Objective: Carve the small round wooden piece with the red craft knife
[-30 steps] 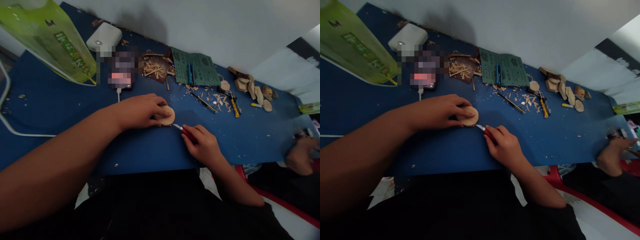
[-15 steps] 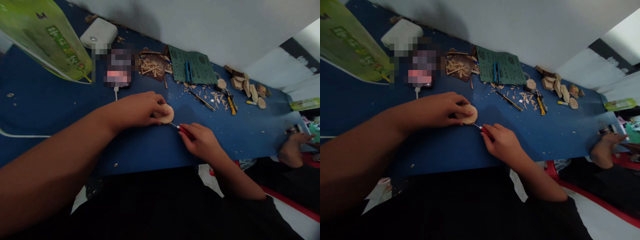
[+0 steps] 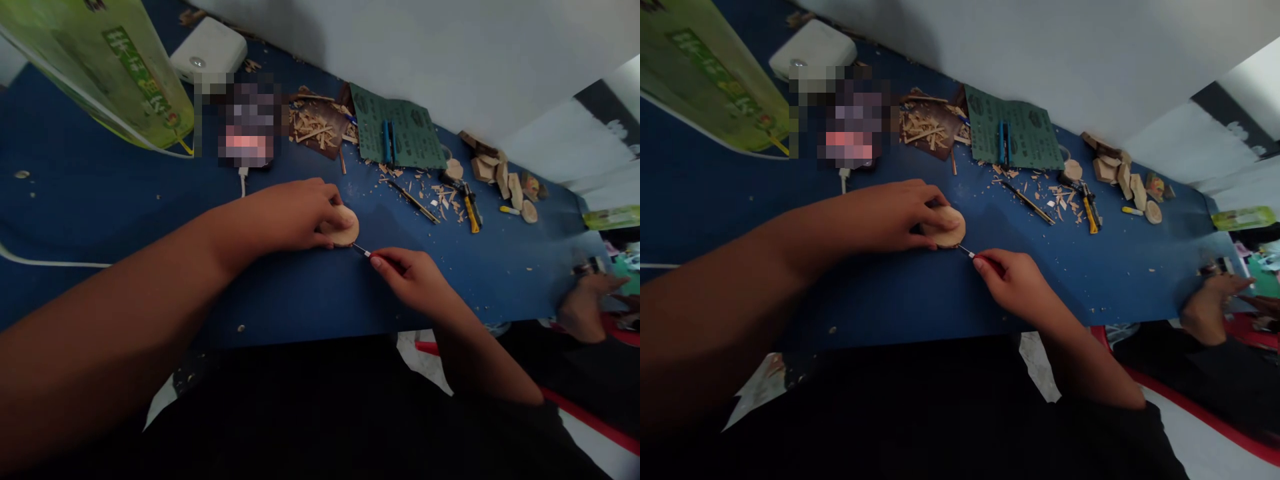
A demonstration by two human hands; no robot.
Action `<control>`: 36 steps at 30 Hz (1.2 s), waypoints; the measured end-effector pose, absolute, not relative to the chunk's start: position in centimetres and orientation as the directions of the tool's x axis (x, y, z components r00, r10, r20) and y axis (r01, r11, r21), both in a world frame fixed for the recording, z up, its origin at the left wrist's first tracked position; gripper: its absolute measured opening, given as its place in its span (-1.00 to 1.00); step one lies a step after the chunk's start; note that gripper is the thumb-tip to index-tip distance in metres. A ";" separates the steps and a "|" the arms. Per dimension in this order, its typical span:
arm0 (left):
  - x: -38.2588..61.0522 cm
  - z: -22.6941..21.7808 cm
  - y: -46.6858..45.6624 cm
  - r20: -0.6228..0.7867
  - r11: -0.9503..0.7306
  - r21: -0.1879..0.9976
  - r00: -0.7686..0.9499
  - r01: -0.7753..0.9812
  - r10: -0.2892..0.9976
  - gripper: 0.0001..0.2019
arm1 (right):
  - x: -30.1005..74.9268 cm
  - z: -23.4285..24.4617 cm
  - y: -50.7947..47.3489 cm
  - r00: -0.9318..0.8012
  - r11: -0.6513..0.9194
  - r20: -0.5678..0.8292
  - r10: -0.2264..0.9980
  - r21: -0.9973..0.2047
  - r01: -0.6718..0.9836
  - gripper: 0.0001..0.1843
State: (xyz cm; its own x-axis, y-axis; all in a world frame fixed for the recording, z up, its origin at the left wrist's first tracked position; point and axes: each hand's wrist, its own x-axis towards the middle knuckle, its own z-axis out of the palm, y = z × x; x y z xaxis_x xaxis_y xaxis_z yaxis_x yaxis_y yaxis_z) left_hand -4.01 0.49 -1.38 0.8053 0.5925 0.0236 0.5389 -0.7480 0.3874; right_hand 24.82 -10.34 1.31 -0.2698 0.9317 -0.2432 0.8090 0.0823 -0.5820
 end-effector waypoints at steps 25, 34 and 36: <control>-3.9 -0.9 0.1 0.004 -0.733 0.392 0.795 0.557 0.606 -0.64 | 25.3 0.1 -10.6 -0.202 -0.233 -0.417 0.886 -0.778 0.584 -0.55; -4.0 -1.2 0.3 0.021 -0.746 0.388 0.804 0.541 0.594 -0.62 | 25.0 0.6 -10.9 -0.216 0.041 -0.231 0.949 -0.590 0.807 -0.69; -3.9 -1.2 0.2 0.015 -0.742 0.383 0.800 0.550 0.600 -0.62 | 24.7 1.1 -11.1 -0.234 0.106 -0.184 0.955 -0.523 0.846 -0.73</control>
State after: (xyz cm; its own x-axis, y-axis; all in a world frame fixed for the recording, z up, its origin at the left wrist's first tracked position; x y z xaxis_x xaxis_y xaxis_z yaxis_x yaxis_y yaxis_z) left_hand -3.95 0.22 -1.17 0.7999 0.5999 0.0148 0.5496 -0.7423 0.3834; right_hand 24.69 -11.14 1.13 -0.2336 0.9547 -0.1842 0.8456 0.1059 -0.5232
